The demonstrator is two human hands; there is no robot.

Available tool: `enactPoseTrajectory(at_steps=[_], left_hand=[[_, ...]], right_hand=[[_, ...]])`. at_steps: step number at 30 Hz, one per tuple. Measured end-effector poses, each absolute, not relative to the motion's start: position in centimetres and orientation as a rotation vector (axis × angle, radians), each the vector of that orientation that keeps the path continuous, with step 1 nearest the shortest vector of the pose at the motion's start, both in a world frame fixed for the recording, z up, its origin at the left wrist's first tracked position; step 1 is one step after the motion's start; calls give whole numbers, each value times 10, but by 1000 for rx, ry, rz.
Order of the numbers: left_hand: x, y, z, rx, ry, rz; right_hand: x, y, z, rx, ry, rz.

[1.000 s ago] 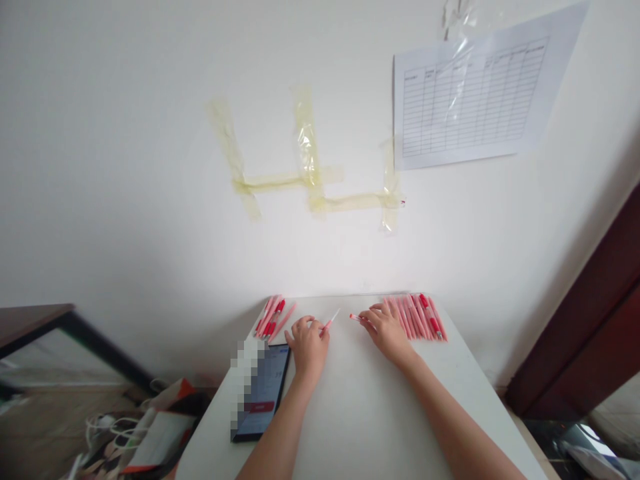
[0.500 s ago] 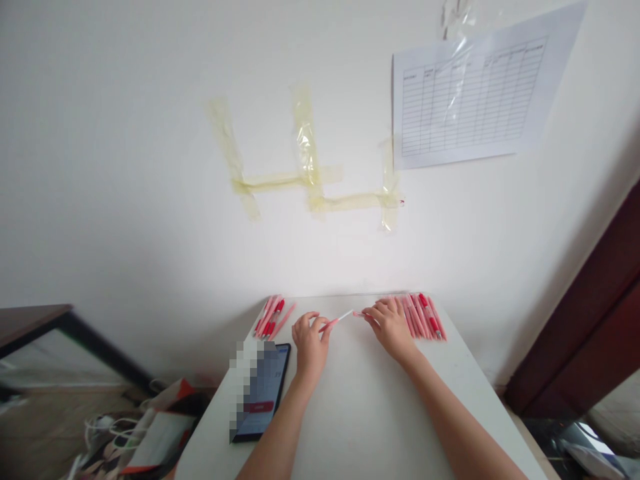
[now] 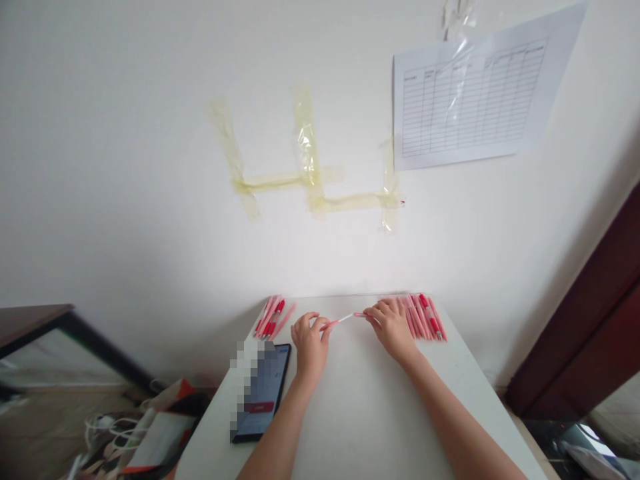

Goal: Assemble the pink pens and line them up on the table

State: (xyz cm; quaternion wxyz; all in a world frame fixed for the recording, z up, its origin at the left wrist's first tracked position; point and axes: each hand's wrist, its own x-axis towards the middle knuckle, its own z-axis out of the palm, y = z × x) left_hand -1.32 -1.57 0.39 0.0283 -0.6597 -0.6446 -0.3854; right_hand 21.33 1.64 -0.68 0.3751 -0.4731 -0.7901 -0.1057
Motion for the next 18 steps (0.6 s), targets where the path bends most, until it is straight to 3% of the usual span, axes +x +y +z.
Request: enactPoseTrajectory(at_steps=[18], left_hand=[[-9,-19,5,-2115,-1968,-1141]], right_hand=[[211,18,-11,-1188,-2035,-343]])
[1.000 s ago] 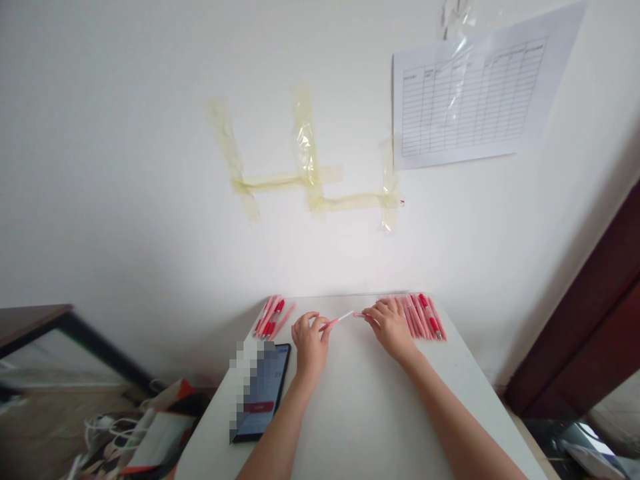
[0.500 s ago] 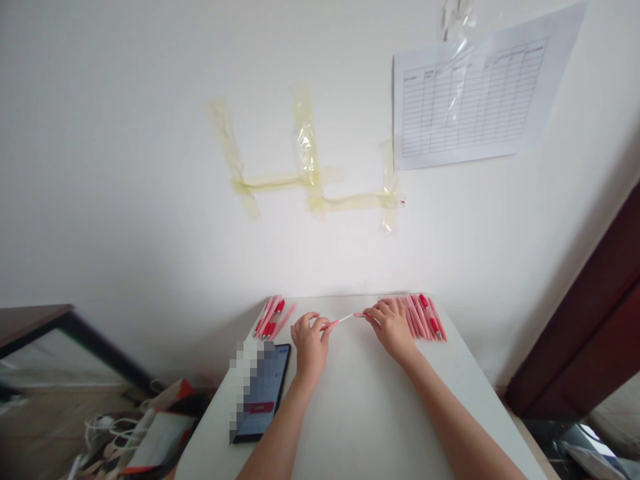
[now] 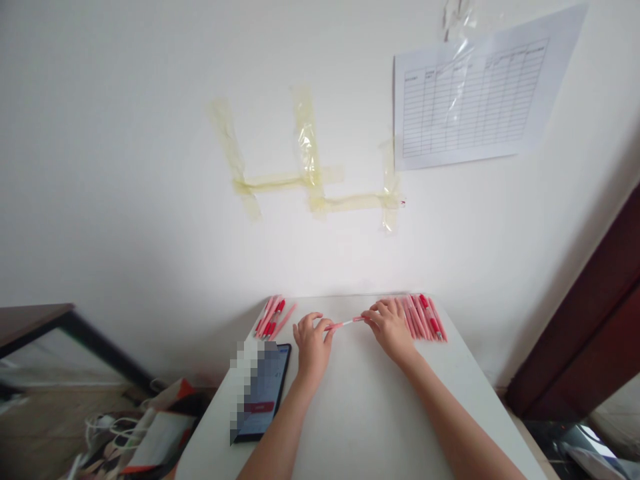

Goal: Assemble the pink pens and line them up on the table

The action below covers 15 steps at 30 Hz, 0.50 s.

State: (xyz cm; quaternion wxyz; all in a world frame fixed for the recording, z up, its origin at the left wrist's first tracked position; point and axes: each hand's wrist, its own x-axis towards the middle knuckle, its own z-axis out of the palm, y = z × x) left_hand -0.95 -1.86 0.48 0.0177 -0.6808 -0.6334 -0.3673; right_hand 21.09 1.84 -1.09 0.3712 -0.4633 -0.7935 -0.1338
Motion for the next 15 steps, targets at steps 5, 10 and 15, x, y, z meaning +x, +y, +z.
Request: enactPoseTrajectory(at_steps=[5,10,15], left_hand=[[-8,-19,4,-2156,-1929,-1161],[-7,-19,3,-2208,-1910,-1140],[-6,-21,4,-2237,-1909,-1138]], right_hand=[[206,16,-10,-1147,-2057,-332],[202,12,-7,-1146,-2082,-311],[200,11,-6,-1153,-2104,-264]])
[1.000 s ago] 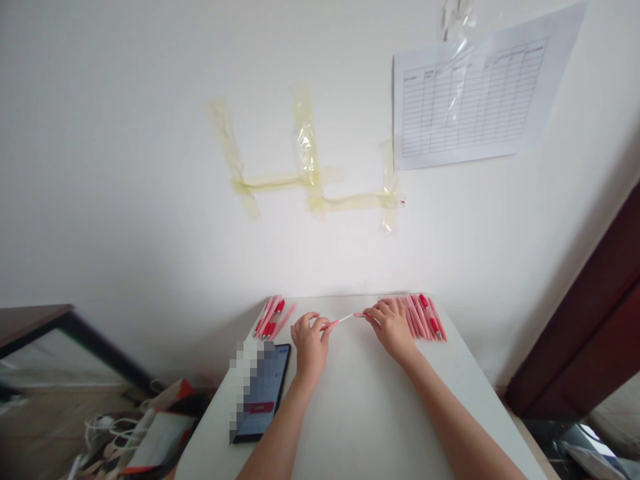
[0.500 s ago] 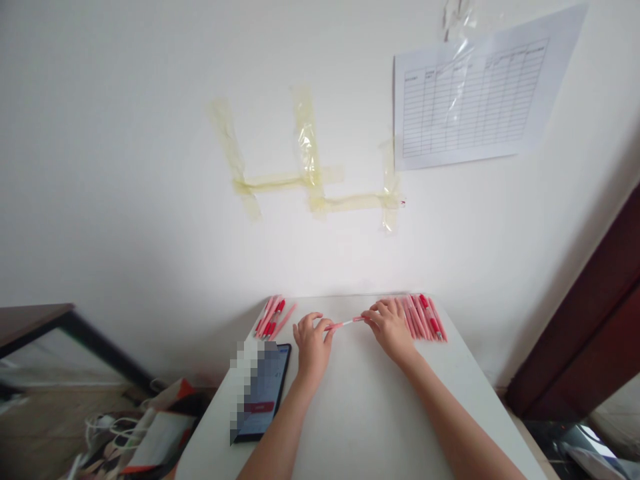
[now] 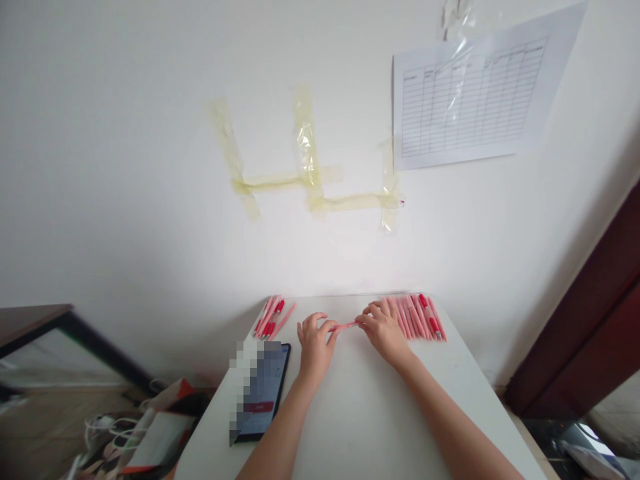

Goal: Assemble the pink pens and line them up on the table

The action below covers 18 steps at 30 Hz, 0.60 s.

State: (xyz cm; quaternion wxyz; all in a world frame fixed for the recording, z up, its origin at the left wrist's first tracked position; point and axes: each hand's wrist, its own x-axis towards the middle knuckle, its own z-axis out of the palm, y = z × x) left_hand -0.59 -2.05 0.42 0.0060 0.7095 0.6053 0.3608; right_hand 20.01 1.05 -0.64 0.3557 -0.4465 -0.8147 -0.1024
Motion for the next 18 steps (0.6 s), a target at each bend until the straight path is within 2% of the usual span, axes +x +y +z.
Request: enactPoseTrajectory(at_steps=[18], left_hand=[[-6,-20,1,2177,1856,1119]], right_hand=[[194,5,-2,-1132,-2154,-55]])
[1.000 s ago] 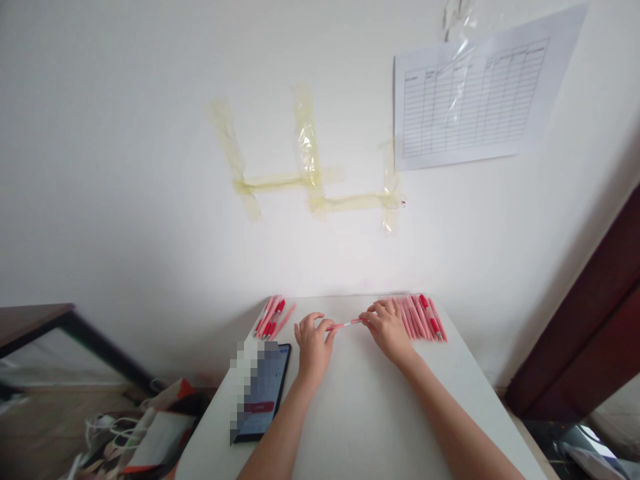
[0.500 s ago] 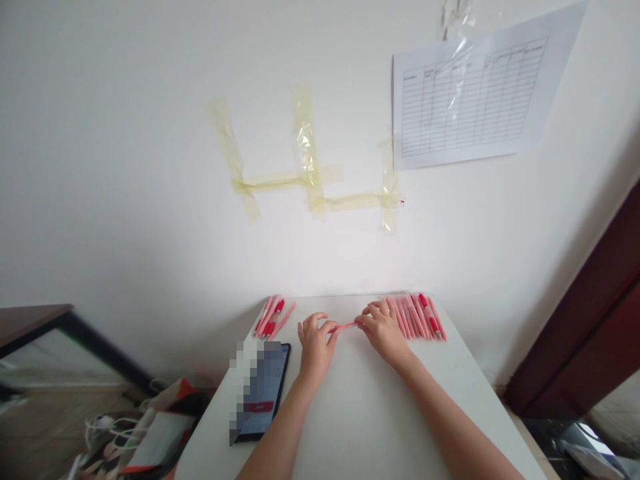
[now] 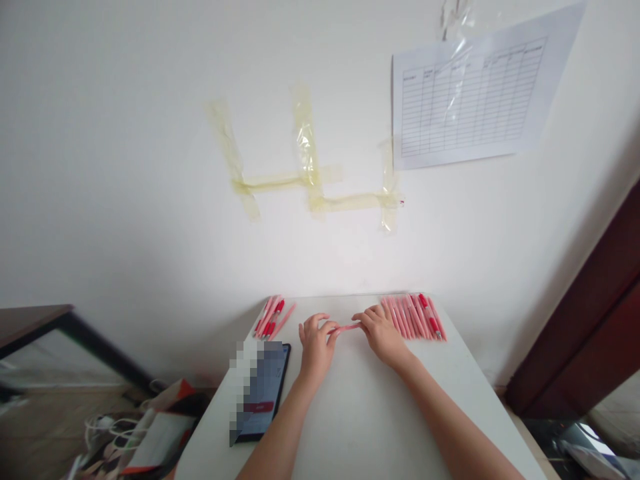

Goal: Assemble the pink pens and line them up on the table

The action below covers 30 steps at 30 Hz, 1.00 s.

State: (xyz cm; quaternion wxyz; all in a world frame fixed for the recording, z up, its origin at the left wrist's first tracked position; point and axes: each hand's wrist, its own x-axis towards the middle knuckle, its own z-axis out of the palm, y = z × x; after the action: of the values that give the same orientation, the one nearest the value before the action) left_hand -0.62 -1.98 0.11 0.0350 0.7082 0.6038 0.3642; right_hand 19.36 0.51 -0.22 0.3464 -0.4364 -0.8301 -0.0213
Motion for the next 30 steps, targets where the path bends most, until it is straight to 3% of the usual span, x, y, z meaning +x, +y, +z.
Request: enactPoseTrajectory(at_steps=[30], left_hand=[[-6,-21,4,2196,1874,1108]], right_hand=[[195,6,-2,-1195,-2192,-75]])
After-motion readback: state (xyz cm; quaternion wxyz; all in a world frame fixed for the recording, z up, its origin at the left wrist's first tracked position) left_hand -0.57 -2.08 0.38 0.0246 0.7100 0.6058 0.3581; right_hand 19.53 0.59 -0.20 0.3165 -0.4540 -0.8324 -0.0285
